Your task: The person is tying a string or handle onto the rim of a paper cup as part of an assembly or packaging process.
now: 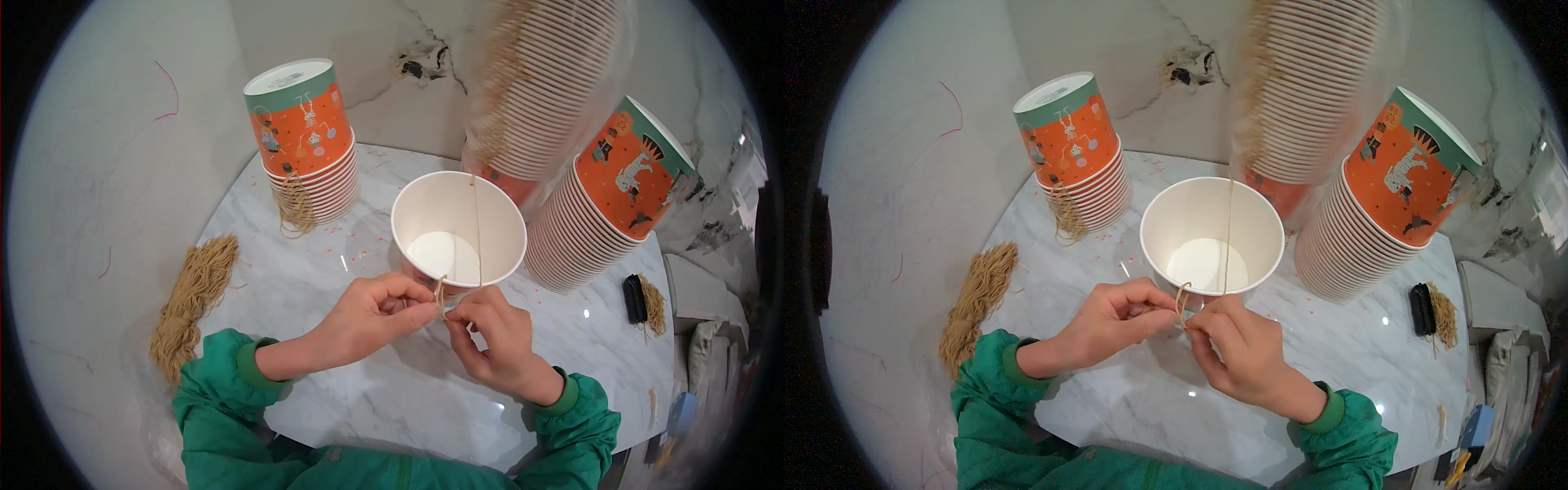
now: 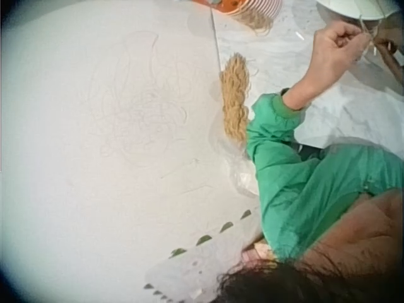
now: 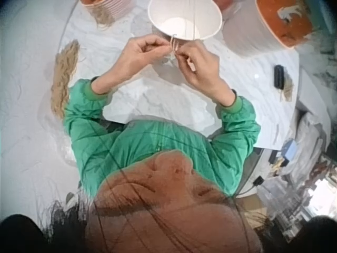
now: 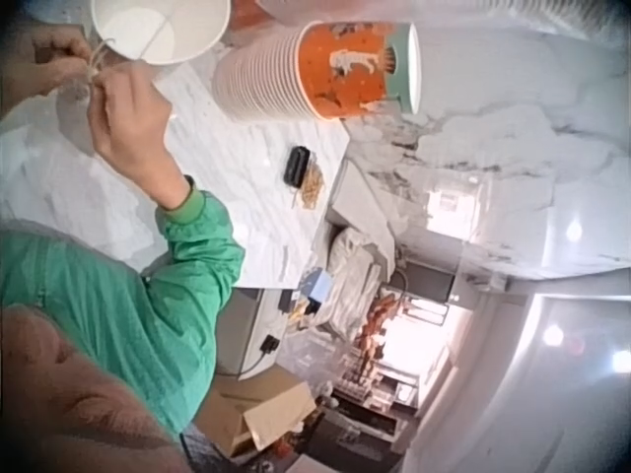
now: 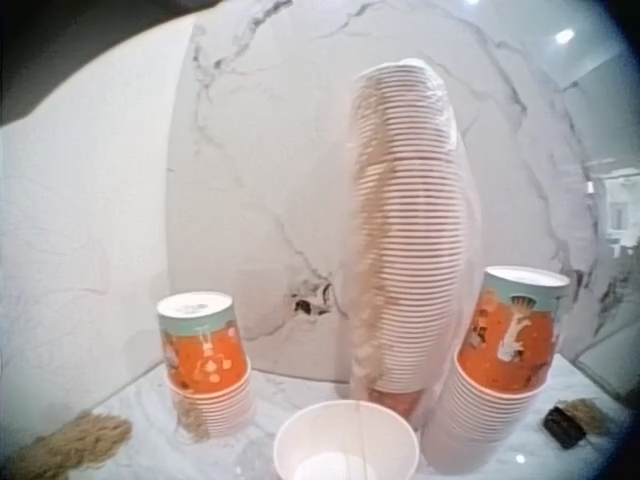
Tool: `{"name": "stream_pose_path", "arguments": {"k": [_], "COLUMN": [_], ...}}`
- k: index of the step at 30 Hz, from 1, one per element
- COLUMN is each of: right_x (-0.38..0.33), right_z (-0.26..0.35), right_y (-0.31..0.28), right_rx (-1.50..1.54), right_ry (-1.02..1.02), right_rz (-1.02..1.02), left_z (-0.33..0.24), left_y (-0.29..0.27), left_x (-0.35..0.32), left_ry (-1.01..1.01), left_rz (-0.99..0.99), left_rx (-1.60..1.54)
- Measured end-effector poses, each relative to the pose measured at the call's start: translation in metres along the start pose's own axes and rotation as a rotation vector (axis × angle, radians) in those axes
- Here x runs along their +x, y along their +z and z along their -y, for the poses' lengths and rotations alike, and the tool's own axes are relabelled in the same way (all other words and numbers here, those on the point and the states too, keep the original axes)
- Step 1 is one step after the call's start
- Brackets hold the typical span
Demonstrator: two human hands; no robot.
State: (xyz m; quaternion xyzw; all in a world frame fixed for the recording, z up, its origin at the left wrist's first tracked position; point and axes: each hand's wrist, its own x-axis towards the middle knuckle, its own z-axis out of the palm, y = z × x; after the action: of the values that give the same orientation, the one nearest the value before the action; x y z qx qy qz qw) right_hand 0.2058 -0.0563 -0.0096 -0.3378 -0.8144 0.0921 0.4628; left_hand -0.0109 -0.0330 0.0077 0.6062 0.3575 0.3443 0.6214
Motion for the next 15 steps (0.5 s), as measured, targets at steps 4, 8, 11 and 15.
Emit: {"name": "stream_pose_path", "arguments": {"k": [4, 8, 11, 15], "right_x": [-0.001, -0.004, -0.004, -0.004], "right_z": [-0.003, -0.006, -0.007, -0.009], "right_y": [0.005, 0.007, 0.009, 0.010], "right_rx": [-0.156, -0.207, -0.241, -0.261], "right_ry": [-0.133, -0.161, -0.197, -0.215], "right_rz": [-0.027, -0.036, -0.038, -0.036], "left_z": [0.006, 0.016, 0.019, 0.020], "left_y": [0.003, 0.004, 0.004, 0.005], "left_x": [-0.001, 0.000, 0.002, 0.004], "left_ry": [-0.152, -0.168, -0.190, -0.226], "left_rz": [0.027, 0.033, 0.026, 0.027], "left_rx": [-0.180, -0.294, -0.326, -0.393]}}
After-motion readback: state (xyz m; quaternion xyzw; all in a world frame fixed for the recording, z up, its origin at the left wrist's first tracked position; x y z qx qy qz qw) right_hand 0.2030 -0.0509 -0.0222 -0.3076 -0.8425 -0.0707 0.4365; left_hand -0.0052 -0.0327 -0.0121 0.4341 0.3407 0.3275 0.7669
